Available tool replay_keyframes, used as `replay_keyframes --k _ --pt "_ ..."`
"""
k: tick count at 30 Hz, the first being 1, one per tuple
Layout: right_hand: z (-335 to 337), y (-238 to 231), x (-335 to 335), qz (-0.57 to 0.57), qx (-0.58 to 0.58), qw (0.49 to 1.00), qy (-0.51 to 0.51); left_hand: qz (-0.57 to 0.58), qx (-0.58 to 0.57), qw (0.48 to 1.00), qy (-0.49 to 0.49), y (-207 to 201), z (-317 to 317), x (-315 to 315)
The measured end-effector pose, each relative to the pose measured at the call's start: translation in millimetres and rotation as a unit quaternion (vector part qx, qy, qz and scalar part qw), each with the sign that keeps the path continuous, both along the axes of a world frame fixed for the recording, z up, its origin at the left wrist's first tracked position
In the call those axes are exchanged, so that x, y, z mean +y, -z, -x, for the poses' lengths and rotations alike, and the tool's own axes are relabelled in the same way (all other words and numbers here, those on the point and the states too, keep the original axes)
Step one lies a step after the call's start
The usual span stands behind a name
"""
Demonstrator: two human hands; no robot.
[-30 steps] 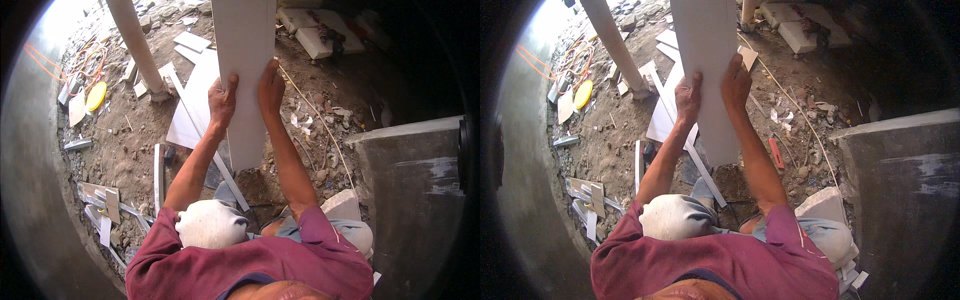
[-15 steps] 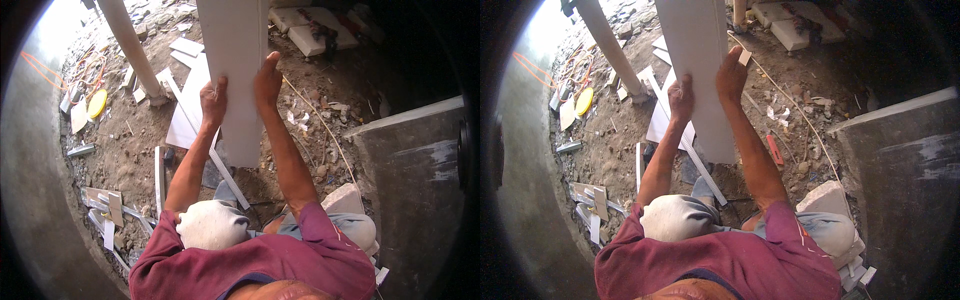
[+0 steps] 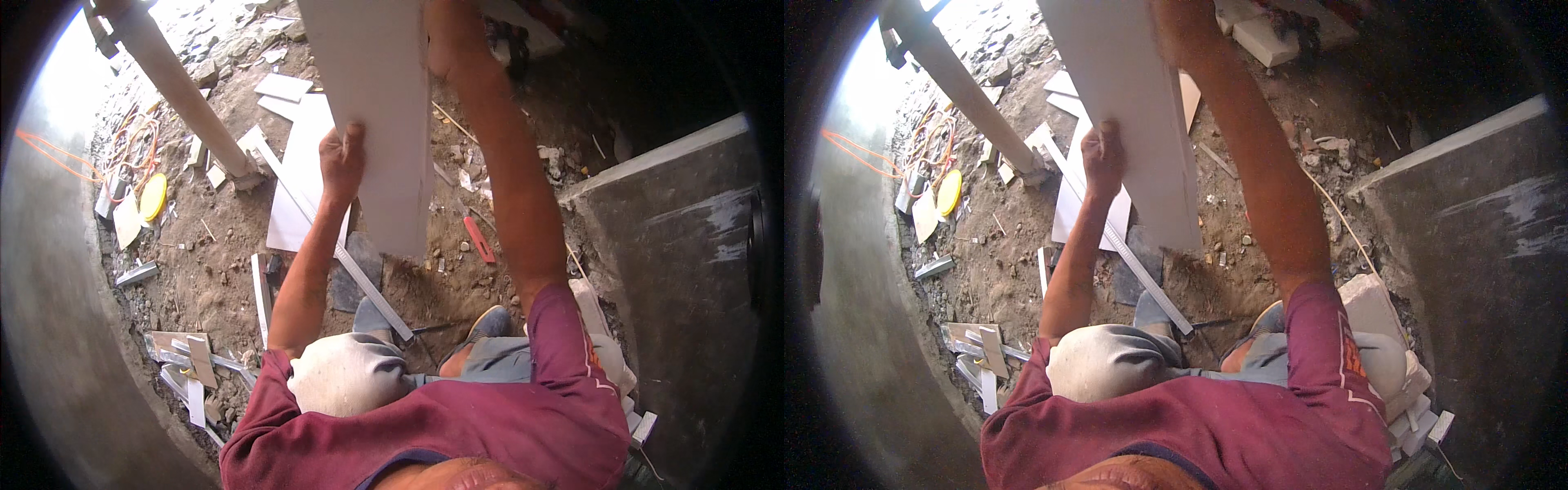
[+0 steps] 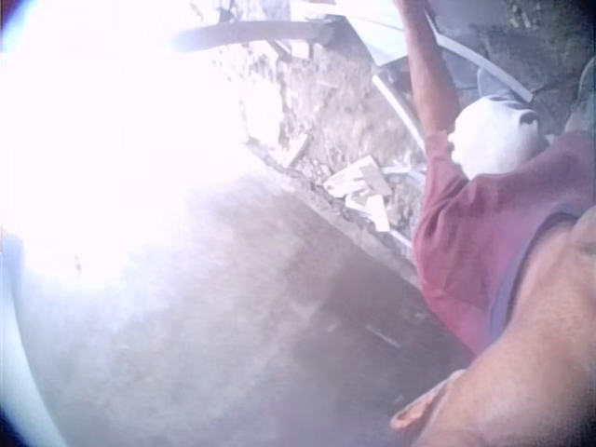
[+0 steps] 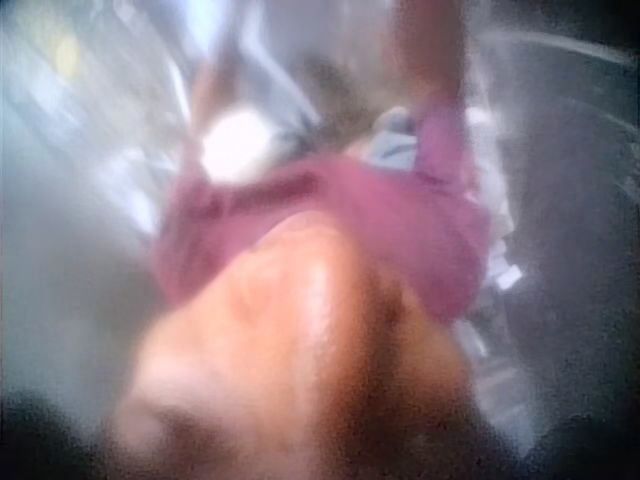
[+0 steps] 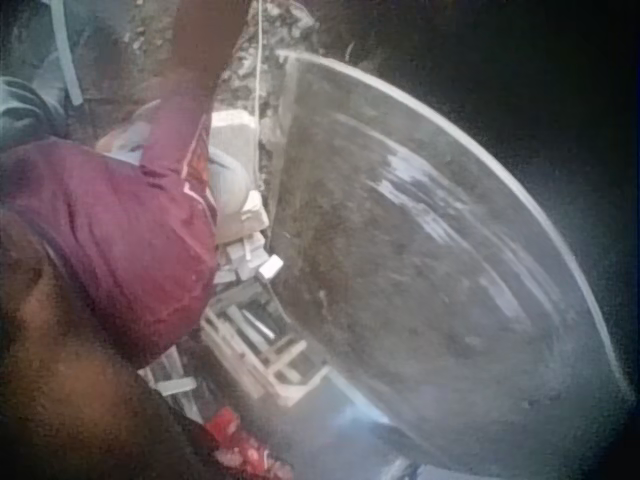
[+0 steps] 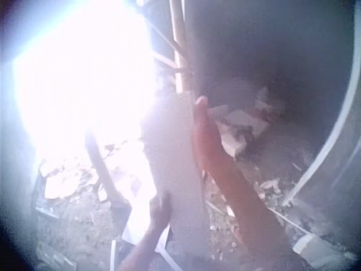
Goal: The person measures and marks white plastic sheets with a ruler and pencil, then uses a utility knife to cut them into smaller pieces. The person repeats this process for multiple sheets, stacking the cut pieces aside.
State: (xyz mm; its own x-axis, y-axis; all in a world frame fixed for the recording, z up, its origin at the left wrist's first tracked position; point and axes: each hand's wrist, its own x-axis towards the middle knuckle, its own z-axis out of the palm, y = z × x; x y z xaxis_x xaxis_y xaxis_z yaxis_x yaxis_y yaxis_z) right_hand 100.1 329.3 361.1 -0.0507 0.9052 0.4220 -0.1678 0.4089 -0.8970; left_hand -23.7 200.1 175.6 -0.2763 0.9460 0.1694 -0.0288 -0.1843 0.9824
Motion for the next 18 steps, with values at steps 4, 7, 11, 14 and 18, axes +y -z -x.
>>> replay_keyframes --k 4,7,11,14,18 --pt "-8 33 -24 0.021 -0.021 0.999 -0.013 -0.071 0.067 0.990 -0.106 -10 10 16" --pt "-17 122 -55 -0.017 -0.138 0.986 0.094 -0.065 0.078 0.983 -0.150 -35 21 26" --pt "-28 197 -105 0.153 -0.174 0.973 0.021 -0.075 -0.025 0.984 -0.160 -49 40 48" --pt "-17 201 -116 0.167 -0.149 0.974 0.028 -0.055 -0.096 0.984 -0.140 -56 46 54" --pt "-16 175 -117 0.177 -0.178 0.968 -0.014 -0.021 -0.044 0.993 -0.104 -61 63 60"
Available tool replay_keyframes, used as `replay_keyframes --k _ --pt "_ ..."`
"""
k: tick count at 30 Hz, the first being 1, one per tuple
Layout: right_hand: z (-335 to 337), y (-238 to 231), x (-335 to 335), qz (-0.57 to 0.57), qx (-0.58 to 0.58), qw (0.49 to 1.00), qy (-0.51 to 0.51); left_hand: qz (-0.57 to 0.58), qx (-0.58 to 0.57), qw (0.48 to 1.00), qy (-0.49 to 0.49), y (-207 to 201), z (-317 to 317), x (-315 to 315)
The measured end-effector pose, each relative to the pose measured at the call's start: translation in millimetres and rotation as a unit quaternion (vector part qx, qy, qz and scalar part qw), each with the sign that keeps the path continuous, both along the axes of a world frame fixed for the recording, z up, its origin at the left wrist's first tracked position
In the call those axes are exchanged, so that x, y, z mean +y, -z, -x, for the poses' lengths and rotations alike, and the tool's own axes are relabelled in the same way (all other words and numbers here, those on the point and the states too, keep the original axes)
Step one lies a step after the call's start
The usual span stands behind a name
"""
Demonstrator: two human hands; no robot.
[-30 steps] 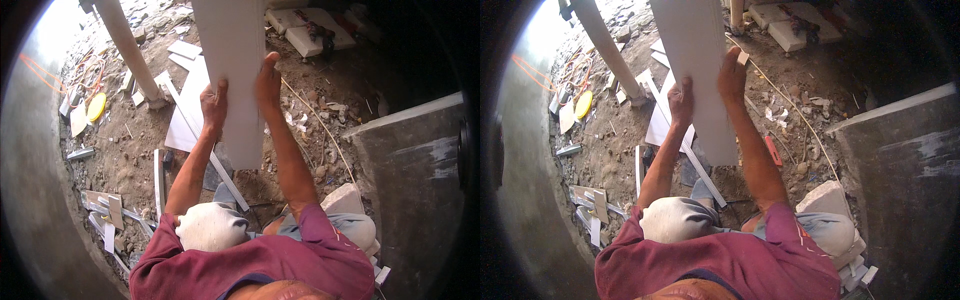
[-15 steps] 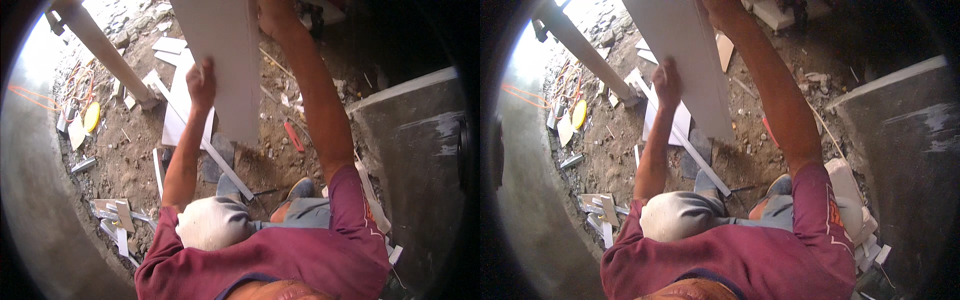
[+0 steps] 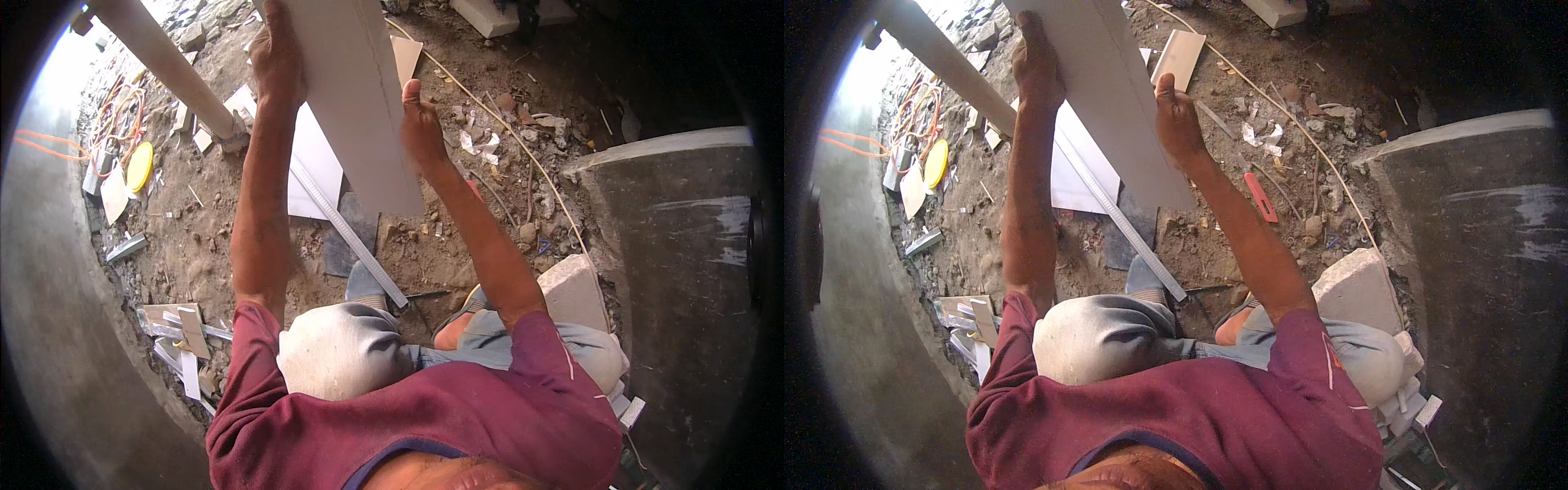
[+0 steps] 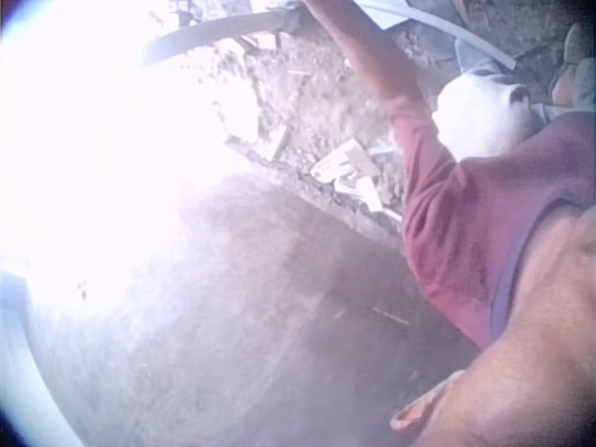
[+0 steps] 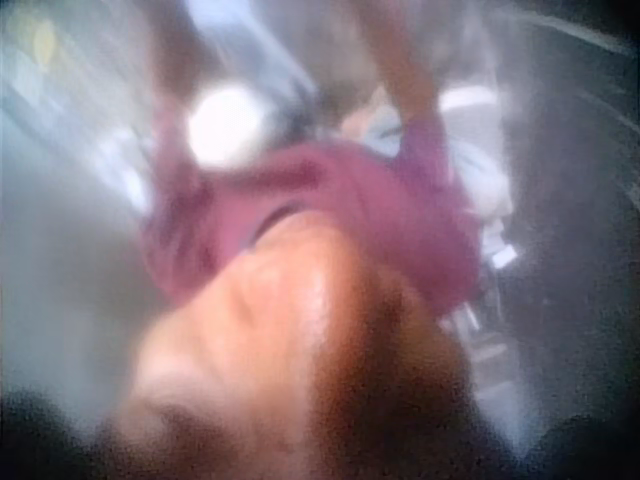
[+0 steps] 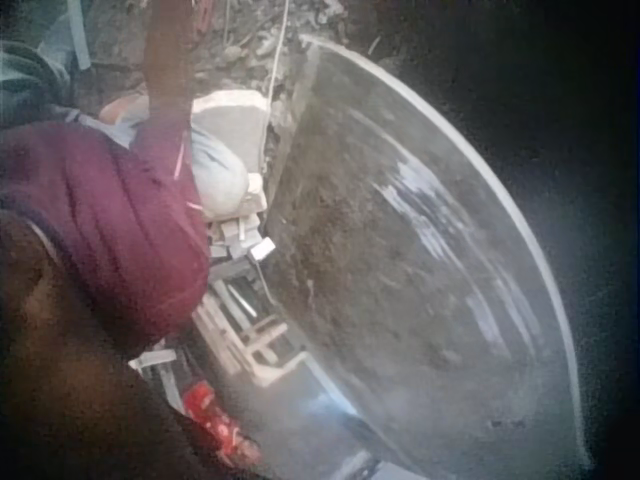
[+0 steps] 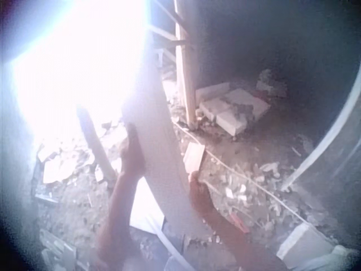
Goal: The person measures and marks white plastic sheets with a ruler and pencil, then uses a utility knife to cut them into smaller pieces. The person repeats this process for multiple sheets, stacking the cut pieces aside.
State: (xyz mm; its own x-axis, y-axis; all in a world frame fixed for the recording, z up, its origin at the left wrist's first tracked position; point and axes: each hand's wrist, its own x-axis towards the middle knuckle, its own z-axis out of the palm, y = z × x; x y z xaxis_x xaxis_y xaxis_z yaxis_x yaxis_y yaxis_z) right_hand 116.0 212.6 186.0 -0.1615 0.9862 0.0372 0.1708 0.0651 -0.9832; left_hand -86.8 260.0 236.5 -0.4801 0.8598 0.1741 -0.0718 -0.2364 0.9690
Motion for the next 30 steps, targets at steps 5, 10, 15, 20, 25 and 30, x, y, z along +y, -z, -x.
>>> replay_keyframes --k 5,10,15,20,25,30 --pt "-1 21 5 -0.116 -0.092 0.984 0.094 0.134 0.123 0.978 -0.102 -23 -18 -5" --pt "3 15 3 -0.048 -0.100 0.990 0.089 0.062 0.147 0.977 -0.142 -16 -20 -3" --pt "-1 19 3 -0.042 -0.086 0.990 0.108 0.123 0.150 0.975 -0.105 -19 -19 -9" --pt "-6 16 0 0.028 -0.034 0.998 0.046 0.082 0.178 0.973 -0.126 -5 -18 -7" --pt "-35 69 -22 -0.004 -0.034 0.999 0.040 0.099 0.097 0.985 -0.101 -1 4 2" --pt "-40 66 -41 0.146 -0.045 0.986 -0.073 0.065 0.096 0.988 -0.104 -3 19 -1"
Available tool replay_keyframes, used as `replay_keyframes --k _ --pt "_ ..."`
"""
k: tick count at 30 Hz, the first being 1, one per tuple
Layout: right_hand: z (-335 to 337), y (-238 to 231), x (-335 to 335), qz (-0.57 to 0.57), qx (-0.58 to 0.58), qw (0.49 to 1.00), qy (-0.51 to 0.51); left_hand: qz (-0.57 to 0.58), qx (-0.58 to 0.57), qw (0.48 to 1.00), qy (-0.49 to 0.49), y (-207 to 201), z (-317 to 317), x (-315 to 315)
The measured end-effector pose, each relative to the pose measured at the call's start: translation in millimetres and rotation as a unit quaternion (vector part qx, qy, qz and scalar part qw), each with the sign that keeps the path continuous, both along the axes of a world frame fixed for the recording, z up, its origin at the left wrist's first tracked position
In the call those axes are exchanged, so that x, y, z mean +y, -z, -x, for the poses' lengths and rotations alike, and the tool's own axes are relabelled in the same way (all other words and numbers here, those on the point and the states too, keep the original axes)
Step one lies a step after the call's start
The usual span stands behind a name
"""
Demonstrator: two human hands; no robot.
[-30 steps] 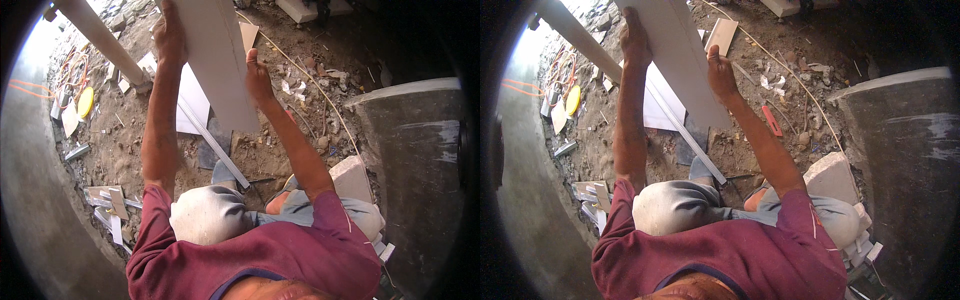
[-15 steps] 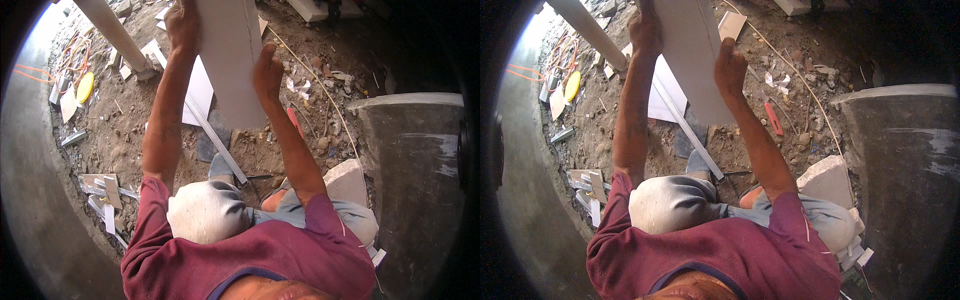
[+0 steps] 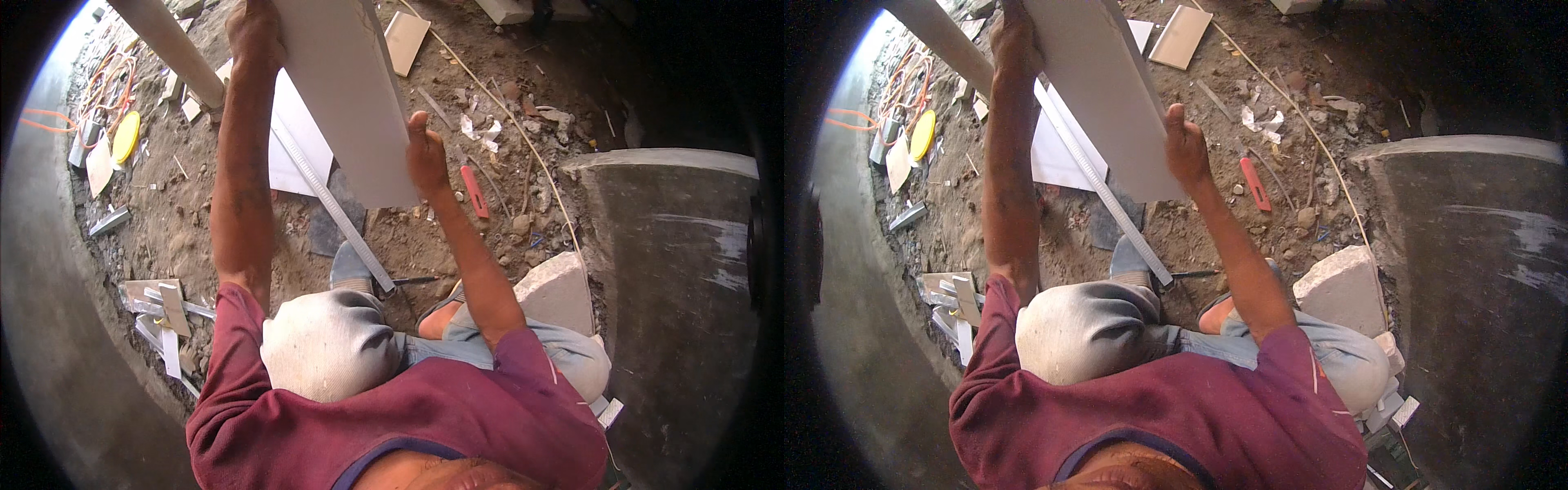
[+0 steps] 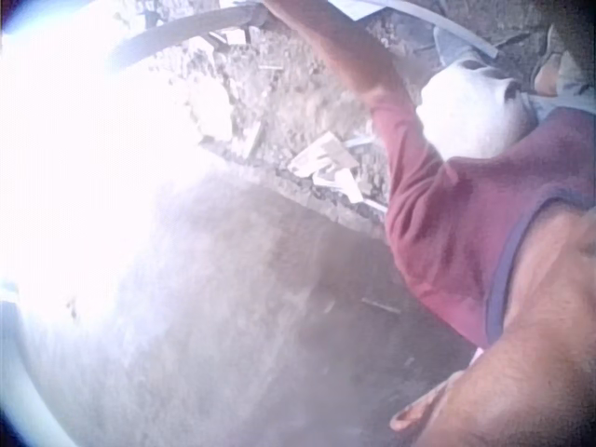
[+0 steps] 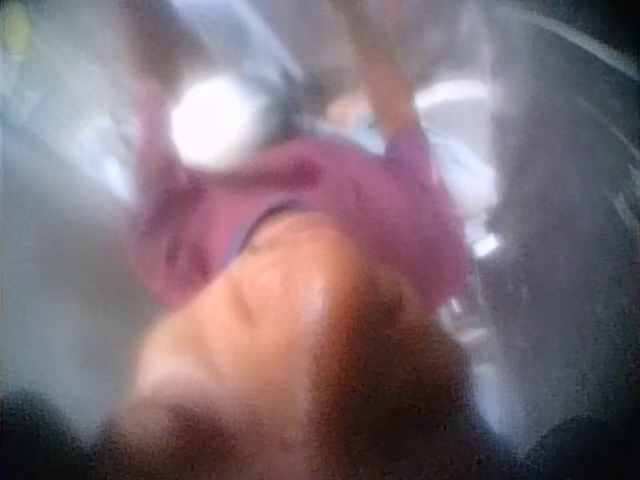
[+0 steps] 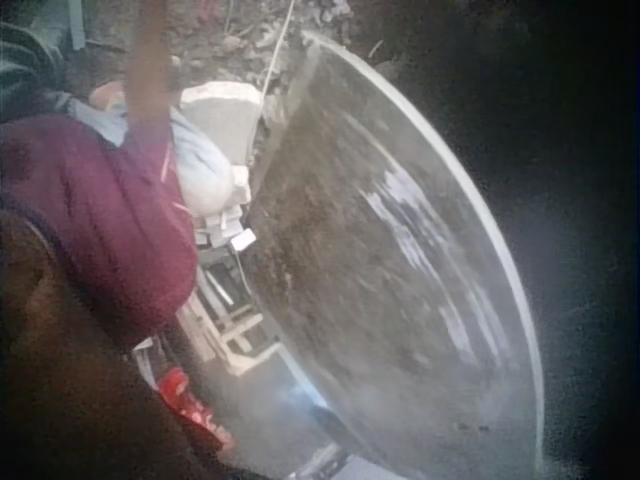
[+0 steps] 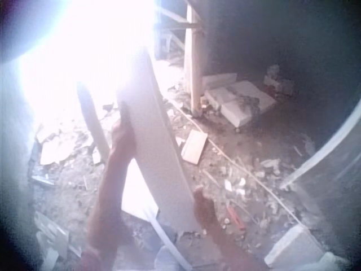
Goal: The person measures and marks white plastic sheets with a ruler and pencil, then uses a utility knife to cut them into smaller pieces. The person repeats this process for multiple sheets, stacking the cut pieces aside.
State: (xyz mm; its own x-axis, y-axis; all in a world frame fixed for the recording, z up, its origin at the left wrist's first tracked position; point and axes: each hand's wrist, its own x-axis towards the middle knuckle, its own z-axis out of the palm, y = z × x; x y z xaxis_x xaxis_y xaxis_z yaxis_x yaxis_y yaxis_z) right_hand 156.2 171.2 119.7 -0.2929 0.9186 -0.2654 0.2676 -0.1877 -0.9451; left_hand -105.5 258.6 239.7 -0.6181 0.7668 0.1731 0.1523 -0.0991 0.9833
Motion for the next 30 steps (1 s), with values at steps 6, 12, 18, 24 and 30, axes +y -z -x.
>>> replay_keyframes --k 6,12,18,24,30 --pt "-29 45 22 -0.115 0.029 0.993 0.025 -0.062 0.009 0.998 0.006 3 -17 -9" --pt "-133 138 8 -0.161 -0.440 0.878 0.098 -0.188 0.079 0.978 0.048 64 -2 1" --pt "-193 208 -22 -0.218 -0.458 0.861 0.044 -0.170 0.116 0.977 0.053 49 -25 -4" --pt "-121 98 8 0.049 -0.075 0.979 0.184 -0.178 0.102 0.973 0.103 -22 -11 -8" --pt "-45 -151 62 -0.129 0.239 0.961 0.052 -0.306 0.208 0.927 0.056 -133 -15 31"
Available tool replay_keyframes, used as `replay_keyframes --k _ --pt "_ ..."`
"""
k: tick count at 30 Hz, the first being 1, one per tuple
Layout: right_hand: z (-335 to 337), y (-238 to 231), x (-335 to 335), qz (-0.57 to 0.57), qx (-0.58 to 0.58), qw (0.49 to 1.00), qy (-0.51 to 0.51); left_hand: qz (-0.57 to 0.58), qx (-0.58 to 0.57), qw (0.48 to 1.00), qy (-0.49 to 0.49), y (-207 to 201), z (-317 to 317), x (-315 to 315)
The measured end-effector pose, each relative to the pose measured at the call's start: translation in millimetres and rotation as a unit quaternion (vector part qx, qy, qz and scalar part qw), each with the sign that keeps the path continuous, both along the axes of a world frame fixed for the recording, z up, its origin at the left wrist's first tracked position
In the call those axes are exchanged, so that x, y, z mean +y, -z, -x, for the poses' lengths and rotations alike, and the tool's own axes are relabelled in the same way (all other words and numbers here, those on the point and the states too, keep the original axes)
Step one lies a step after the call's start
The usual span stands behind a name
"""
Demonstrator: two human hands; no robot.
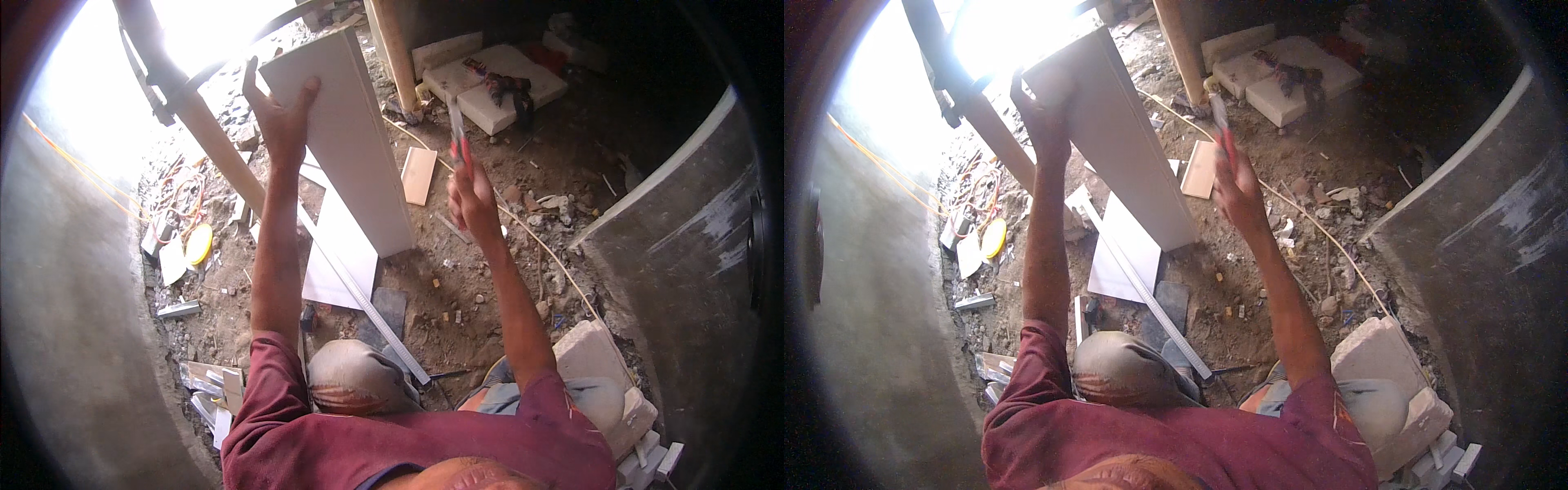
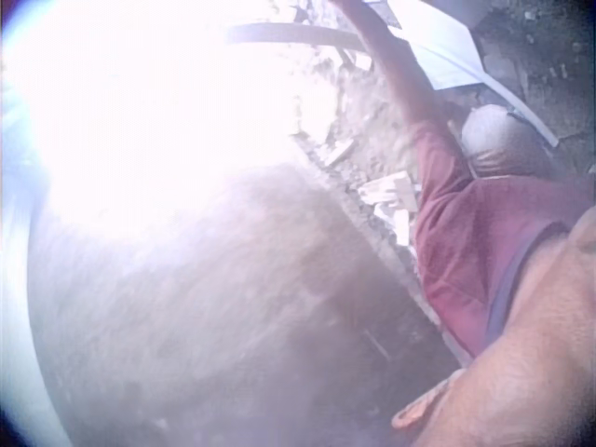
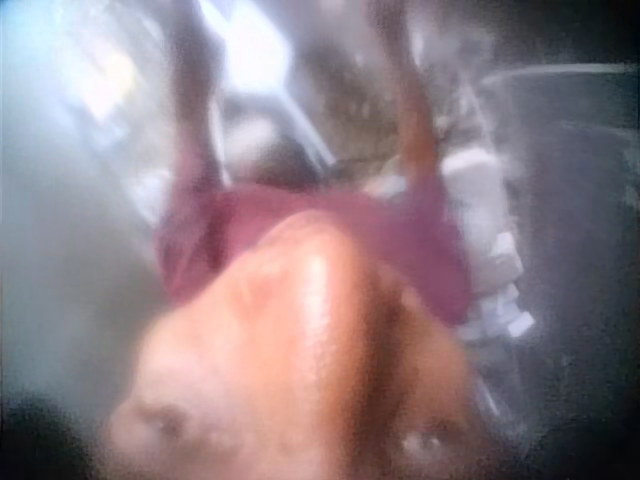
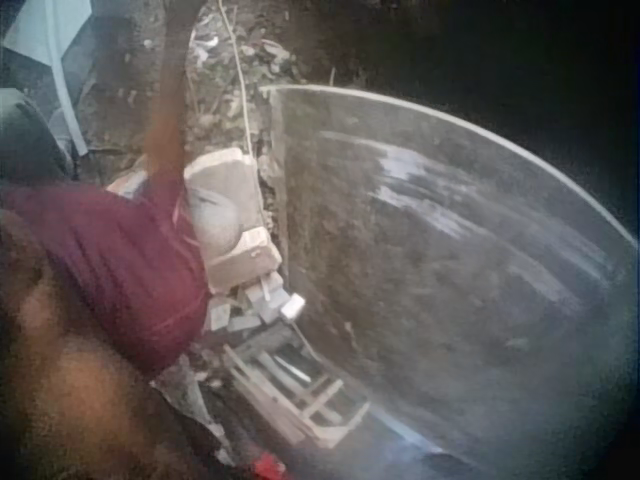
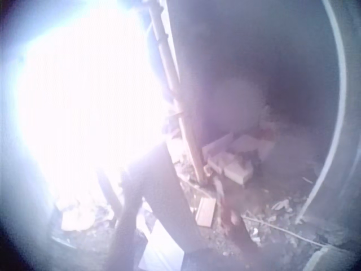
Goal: The person measures and marks white plastic sheets with a ruler and pencil, then uses a utility knife to cut them into smaller pieces. The person repeats this process for multiple sheets, stacking the cut pieces aside.
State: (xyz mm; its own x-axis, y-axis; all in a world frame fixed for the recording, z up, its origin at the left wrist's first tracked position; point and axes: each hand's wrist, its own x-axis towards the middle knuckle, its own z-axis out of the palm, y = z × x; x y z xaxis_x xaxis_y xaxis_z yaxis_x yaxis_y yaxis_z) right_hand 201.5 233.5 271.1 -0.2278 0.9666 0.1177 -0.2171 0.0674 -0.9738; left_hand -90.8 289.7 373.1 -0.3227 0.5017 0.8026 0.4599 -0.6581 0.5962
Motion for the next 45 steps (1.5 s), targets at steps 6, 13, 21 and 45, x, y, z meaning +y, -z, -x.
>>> replay_keyframes --k 6,13,21,45 --pt "43 -138 27 -0.189 -0.177 0.966 0.012 0.137 0.154 0.978 -0.013 -75 2 -20" --pt "48 -182 45 -0.298 -0.349 0.887 0.049 0.194 0.326 0.924 -0.050 -112 -8 -24" --pt "52 -215 30 -0.224 -0.389 0.893 -0.009 0.058 0.440 0.881 -0.166 -99 -23 -20" --pt "48 194 -19 -0.189 -0.523 0.831 0.000 -0.004 0.423 0.863 -0.277 -59 74 23"
